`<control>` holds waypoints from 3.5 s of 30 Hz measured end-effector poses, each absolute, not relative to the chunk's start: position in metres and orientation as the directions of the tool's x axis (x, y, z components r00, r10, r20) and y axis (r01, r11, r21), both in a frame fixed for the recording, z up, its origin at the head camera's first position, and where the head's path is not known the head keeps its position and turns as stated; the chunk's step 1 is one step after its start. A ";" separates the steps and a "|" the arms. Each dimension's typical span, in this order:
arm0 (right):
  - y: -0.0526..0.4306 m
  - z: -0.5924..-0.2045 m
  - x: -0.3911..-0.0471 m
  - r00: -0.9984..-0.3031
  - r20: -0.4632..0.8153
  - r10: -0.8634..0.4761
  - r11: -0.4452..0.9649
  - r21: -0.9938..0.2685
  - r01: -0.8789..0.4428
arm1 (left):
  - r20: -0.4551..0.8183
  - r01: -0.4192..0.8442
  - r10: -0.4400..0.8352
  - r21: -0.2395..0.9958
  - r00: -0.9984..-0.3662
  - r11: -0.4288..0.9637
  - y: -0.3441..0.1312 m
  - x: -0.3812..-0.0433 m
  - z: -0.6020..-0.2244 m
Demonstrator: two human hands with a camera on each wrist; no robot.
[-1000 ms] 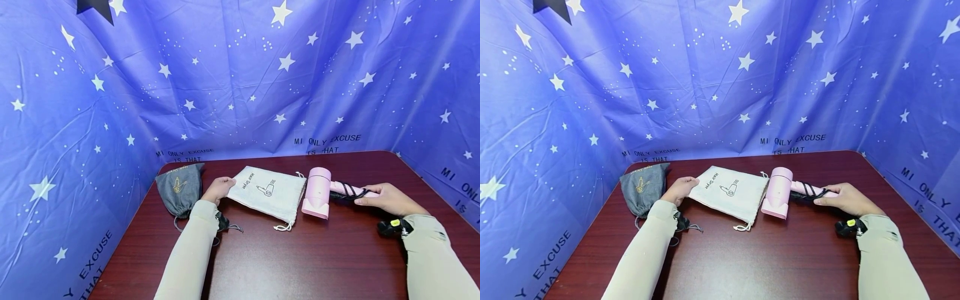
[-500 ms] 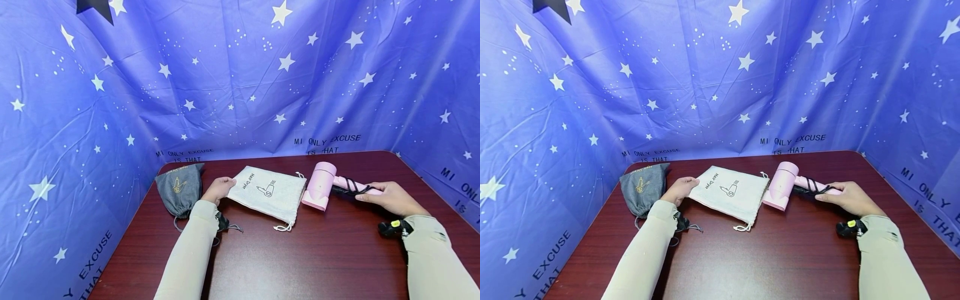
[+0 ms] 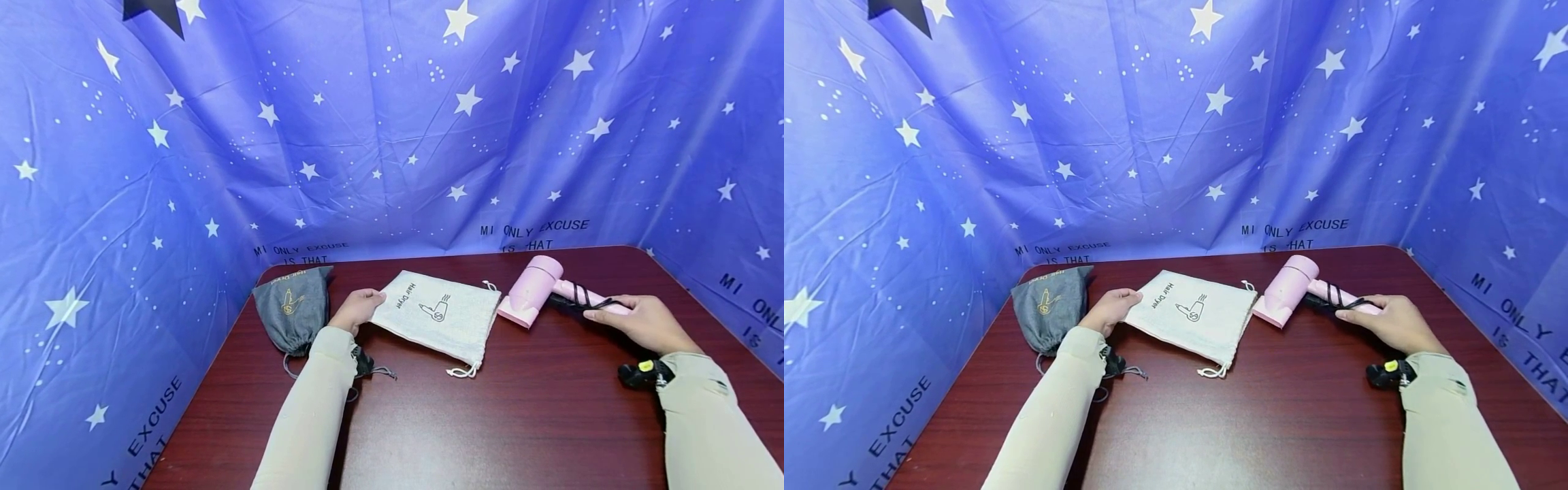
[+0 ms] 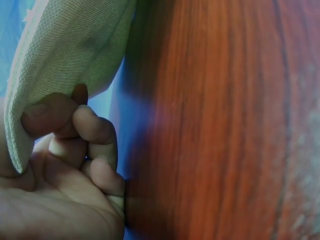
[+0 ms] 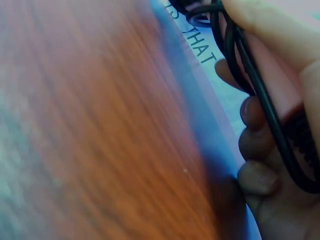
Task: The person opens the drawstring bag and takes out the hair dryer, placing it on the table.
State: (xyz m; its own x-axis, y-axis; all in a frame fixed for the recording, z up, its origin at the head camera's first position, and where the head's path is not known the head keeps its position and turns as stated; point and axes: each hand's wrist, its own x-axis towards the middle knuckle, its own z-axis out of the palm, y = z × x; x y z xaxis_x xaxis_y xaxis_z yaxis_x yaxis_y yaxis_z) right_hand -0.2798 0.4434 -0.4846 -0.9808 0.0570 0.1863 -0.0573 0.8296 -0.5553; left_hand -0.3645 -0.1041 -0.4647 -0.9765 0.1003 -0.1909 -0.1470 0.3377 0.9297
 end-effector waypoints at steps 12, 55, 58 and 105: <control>0.453 -0.490 -0.280 -0.962 0.214 0.171 0.828 -0.560 0.023 | -0.188 -0.144 0.096 0.926 -0.977 0.349 -0.105 -0.366 -0.466; 0.465 -0.493 -0.280 -0.794 0.160 0.587 0.651 -0.677 0.344 | -0.197 -0.142 0.117 0.920 -0.973 0.366 -0.109 -0.370 -0.470; 0.466 -0.494 -0.280 -0.779 0.163 0.605 0.639 -0.683 0.354 | -0.202 -0.145 0.110 0.910 -0.973 0.389 -0.108 -0.369 -0.468; 0.468 -0.497 -0.287 -0.728 0.187 0.660 0.594 -0.723 0.353 | -0.204 -0.132 0.138 0.903 -0.969 0.409 -0.108 -0.369 -0.471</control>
